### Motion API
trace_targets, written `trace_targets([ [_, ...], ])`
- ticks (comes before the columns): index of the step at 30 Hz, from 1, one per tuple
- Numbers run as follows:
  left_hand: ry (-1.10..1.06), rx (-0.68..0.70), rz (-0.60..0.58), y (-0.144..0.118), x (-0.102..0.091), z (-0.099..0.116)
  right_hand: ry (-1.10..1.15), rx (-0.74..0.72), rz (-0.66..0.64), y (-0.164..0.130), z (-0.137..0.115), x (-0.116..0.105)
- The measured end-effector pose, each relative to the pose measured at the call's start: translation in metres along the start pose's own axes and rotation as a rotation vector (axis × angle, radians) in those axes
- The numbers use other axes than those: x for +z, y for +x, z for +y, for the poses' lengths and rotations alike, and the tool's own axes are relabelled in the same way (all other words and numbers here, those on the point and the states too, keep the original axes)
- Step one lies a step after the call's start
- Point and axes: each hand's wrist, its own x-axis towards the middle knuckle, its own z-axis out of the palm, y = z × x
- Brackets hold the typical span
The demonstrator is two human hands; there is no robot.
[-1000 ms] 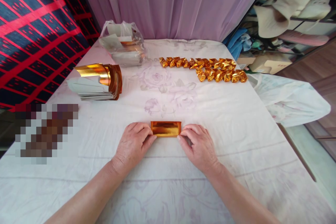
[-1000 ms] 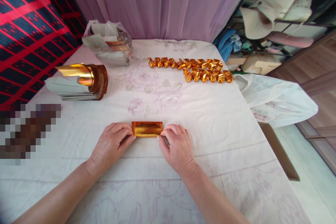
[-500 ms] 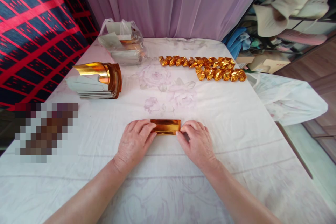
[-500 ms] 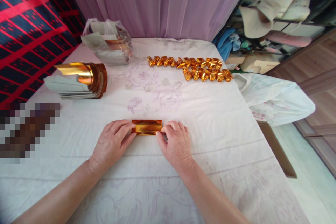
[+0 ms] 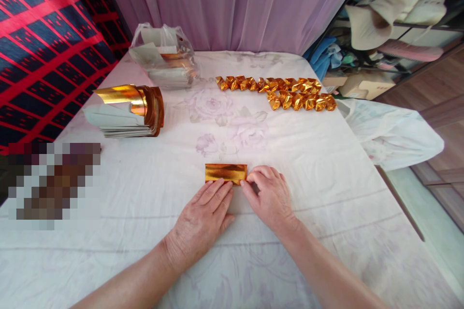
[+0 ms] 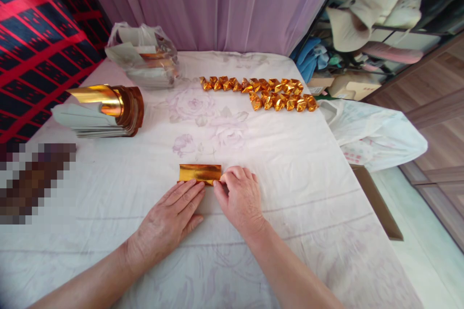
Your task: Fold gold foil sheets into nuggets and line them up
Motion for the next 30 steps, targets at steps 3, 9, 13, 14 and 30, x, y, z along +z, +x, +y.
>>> trace_targets([
  [3, 0.021, -0.009, -0.047, -0.0017, -0.0008, 0.0029, 0.002, 0.002, 0.0, 0.0, -0.0001, -0.0004],
  [9, 0.008, -0.046, -0.076, -0.004, 0.0024, 0.0075, -0.004, 0.008, -0.01, 0.0, -0.0005, -0.0014],
  [13, -0.015, -0.056, -0.093, -0.0043, 0.0028, 0.0066, 0.001, 0.005, -0.009, 0.0, -0.0004, -0.0017],
  [14, -0.015, -0.056, -0.096, -0.0043, 0.0026, 0.0064, 0.002, 0.004, -0.006, 0.0, -0.0003, -0.0018],
  [30, -0.051, -0.076, -0.128, -0.0052, 0.005, 0.0063, 0.016, 0.022, 0.006, 0.0, -0.0003, -0.0007],
])
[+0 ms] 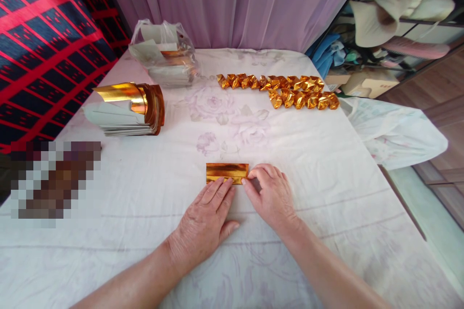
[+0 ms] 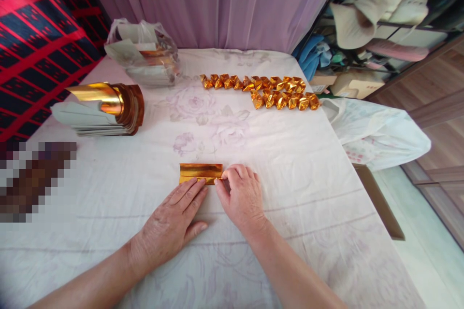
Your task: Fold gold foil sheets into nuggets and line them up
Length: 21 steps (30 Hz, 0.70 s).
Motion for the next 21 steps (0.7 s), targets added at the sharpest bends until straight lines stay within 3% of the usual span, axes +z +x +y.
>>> trace_targets([
  [21, -0.019, -0.005, -0.005, 0.0001, 0.0011, -0.001, -0.023, 0.016, 0.015, 0.0009, 0.0013, 0.0042],
])
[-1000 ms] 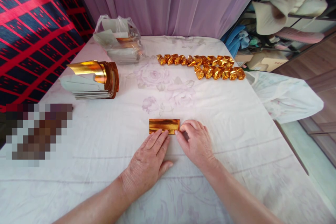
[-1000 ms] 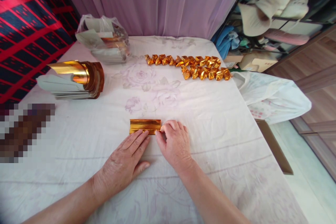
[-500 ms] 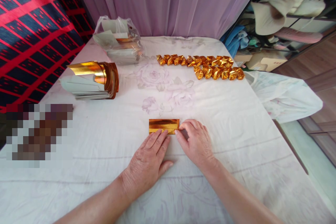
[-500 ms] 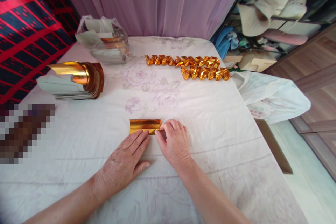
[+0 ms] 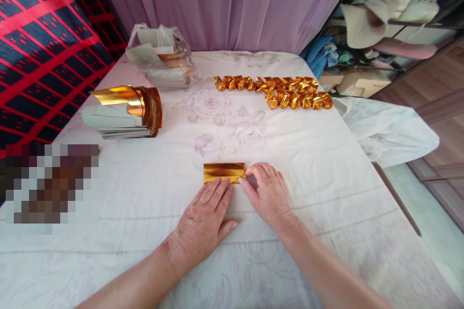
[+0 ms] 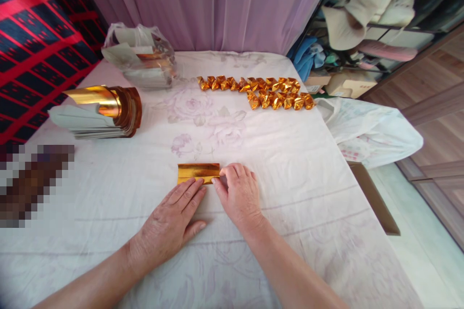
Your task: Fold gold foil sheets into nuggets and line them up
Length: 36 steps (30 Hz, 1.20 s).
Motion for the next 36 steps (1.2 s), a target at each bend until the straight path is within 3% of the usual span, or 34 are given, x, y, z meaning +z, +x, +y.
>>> trace_targets([
  [12, 0.003, -0.002, -0.007, 0.0, 0.001, 0.0, -0.01, -0.016, -0.001, 0.0, 0.0, 0.0],
  [21, -0.006, -0.015, -0.014, -0.001, 0.003, 0.0, 0.011, -0.182, 0.035, -0.003, -0.002, -0.007],
  [27, 0.002, -0.003, -0.017, 0.001, 0.001, 0.0, -0.022, -0.318, -0.052, -0.004, -0.006, -0.012],
  [36, -0.032, -0.031, -0.034, 0.003, -0.002, 0.001, -0.05, -0.366, -0.103, -0.009, -0.006, -0.016],
])
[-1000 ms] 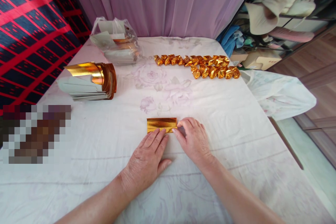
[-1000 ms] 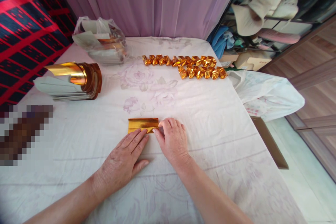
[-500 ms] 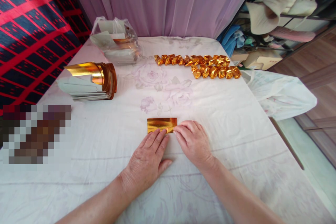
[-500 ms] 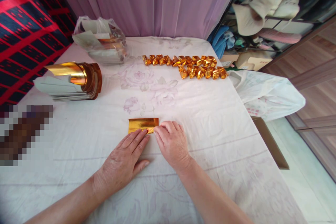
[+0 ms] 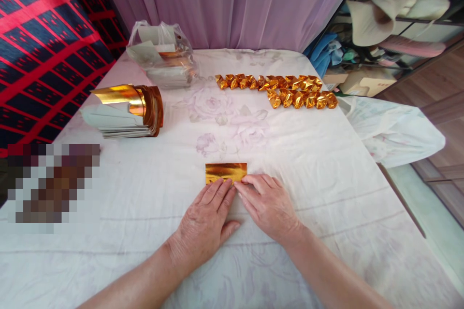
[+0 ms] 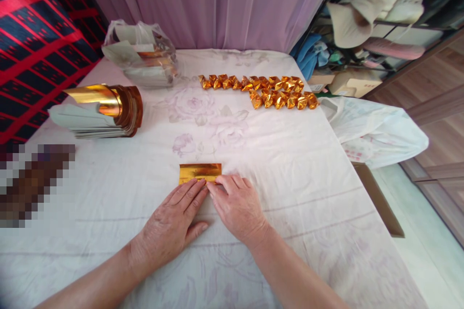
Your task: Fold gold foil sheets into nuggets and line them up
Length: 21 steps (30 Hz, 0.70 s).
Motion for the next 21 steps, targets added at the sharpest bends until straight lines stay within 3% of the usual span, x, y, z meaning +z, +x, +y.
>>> trace_targets([
  [21, 0.07, 0.032, 0.002, -0.0003, -0.0002, -0.0005, -0.033, 0.025, 0.026, -0.0077, 0.0032, 0.0005],
])
